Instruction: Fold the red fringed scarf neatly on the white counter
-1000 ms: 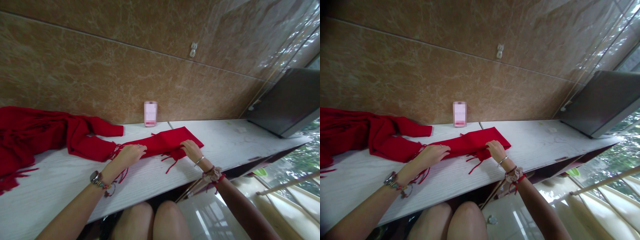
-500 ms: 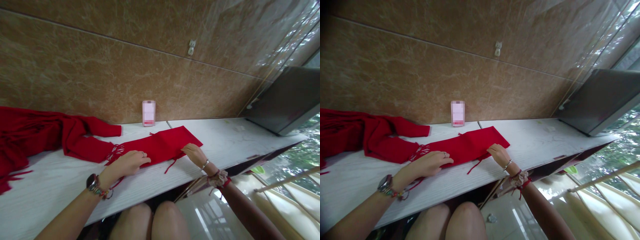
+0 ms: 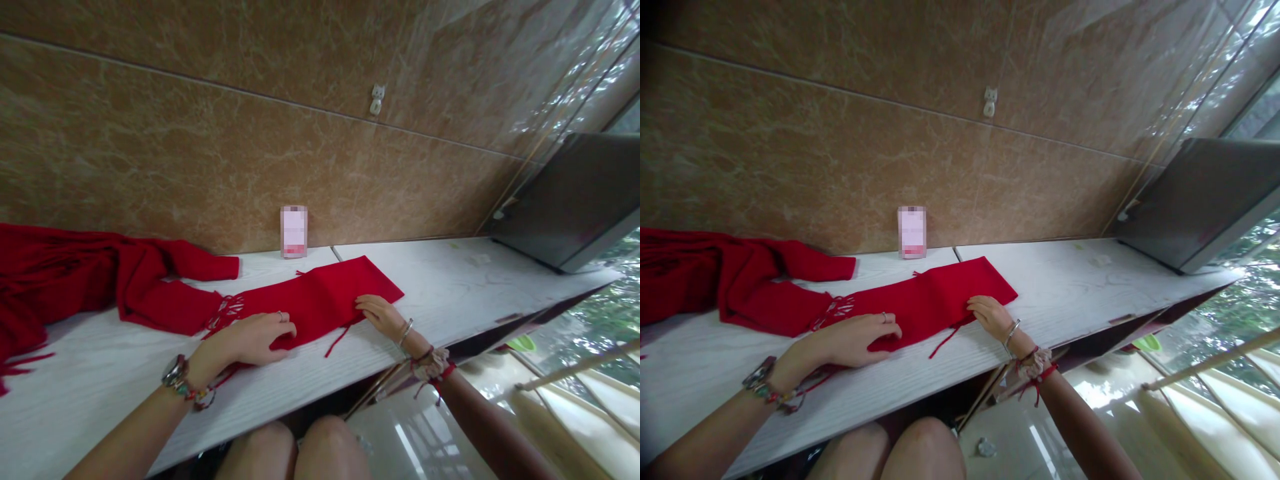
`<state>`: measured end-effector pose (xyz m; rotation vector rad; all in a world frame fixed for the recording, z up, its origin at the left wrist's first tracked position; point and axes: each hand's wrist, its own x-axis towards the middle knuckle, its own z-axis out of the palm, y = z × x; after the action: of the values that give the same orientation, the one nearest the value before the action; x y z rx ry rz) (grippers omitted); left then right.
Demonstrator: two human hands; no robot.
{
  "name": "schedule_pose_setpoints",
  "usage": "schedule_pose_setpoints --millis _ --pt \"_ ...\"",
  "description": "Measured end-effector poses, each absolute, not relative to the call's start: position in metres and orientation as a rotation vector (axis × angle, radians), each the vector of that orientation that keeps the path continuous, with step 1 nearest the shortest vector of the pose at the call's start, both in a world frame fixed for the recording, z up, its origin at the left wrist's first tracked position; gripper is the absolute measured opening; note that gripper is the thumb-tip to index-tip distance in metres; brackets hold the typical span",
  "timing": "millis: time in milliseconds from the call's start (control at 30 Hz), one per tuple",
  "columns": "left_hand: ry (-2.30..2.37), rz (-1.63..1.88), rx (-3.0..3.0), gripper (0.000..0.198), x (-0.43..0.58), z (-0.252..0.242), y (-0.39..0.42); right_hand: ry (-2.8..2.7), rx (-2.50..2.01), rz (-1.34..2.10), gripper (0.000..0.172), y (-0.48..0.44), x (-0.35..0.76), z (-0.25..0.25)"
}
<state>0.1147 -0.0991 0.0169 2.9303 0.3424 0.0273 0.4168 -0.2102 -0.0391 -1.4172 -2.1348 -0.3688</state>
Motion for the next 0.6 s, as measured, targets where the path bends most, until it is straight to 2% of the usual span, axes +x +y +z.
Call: schedule_pose_setpoints --millis 167,333,433,600 --pt "0.120 0.270 2.984 0.032 0.174 0.021 -0.101 -2.117 -1.414 -0.267 0.028 -0.206 0.415 -0.044" --pt "-0.081 0.200 2.978 0.032 0.219 0.004 -0.100 -2.082 -1.400 -0.269 0.026 -0.207 0.414 -0.044" --pt "0.036 0.192 3.002 0.034 0.218 -0.007 -0.084 -2.079 -1.399 -0.276 0.025 -0.208 0.415 -0.045" --pt "0.500 0.158 3.090 0.039 0.213 -0.010 -0.056 -2.060 -1.398 -0.273 0.024 -0.209 0.412 -0.041"
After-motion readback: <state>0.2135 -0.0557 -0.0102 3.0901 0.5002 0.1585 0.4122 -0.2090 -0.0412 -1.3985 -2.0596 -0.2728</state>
